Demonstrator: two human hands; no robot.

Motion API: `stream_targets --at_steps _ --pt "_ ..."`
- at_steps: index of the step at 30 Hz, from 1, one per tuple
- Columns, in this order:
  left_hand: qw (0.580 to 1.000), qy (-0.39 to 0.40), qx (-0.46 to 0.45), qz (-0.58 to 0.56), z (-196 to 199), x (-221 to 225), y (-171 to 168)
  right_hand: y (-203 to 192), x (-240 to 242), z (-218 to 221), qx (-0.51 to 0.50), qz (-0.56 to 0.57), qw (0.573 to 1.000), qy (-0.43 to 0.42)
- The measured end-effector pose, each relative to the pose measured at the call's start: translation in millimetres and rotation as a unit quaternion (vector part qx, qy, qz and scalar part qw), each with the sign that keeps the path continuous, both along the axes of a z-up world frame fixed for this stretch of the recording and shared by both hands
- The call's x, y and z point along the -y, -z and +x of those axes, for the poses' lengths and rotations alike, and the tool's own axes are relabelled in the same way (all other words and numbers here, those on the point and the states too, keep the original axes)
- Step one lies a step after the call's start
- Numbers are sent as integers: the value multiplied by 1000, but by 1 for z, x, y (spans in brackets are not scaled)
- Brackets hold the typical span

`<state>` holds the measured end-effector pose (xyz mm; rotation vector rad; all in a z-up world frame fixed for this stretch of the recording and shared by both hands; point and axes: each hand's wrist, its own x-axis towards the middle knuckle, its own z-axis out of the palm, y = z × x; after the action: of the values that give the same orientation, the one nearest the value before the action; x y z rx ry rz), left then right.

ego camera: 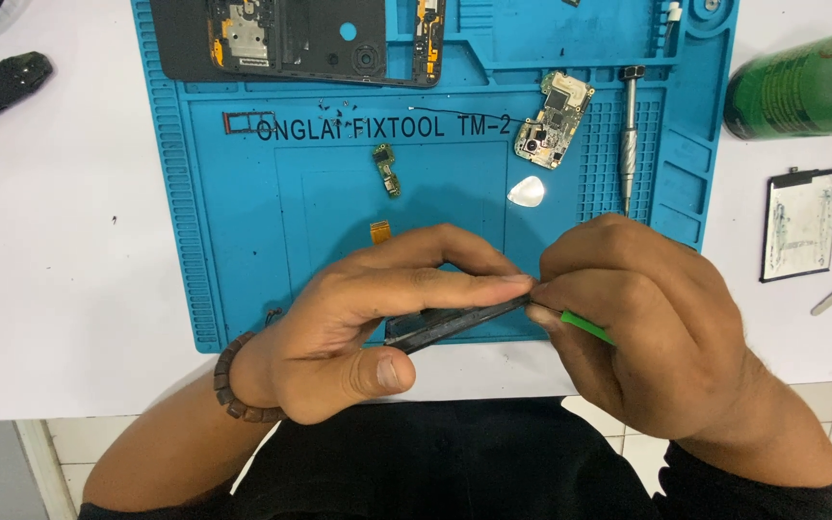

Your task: Using a heat gun to soften adhesive and a prying tool to remove the screen from a mobile phone.

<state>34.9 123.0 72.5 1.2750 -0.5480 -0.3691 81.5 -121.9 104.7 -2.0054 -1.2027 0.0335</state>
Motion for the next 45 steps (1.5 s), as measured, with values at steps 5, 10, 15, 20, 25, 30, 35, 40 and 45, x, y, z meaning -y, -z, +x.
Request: stream_targets --at_steps 5,10,15,20,25,30,35,40,45 --pt "1000 5 7 5 1 -2 0 -3 0 0 37 -14 999 2" --pt "1000 15 6 -26 -1 -1 5 -6 -2 3 51 2 998 -29" --pt "1000 -1 30 -10 -1 -1 6 -8 -2 1 66 -1 997 -33" --pt "999 -36 30 -20 -8 5 6 -11 0 -4 45 -19 999 -21" --pt "966 -206 146 48 -22 15 6 -14 -2 -8 60 -38 997 -20" --pt "899 -260 317 151 -20 23 6 -13 -7 -12 60 -20 998 -32" --pt "808 -325 436 227 -20 25 5 -14 -8 -15 62 -17 997 -30" --pt "708 -360 528 300 -21 25 -3 -14 -9 -17 63 -14 998 -23" --pt "685 -360 547 320 -25 26 -3 -12 -8 -19 65 -15 998 -19"
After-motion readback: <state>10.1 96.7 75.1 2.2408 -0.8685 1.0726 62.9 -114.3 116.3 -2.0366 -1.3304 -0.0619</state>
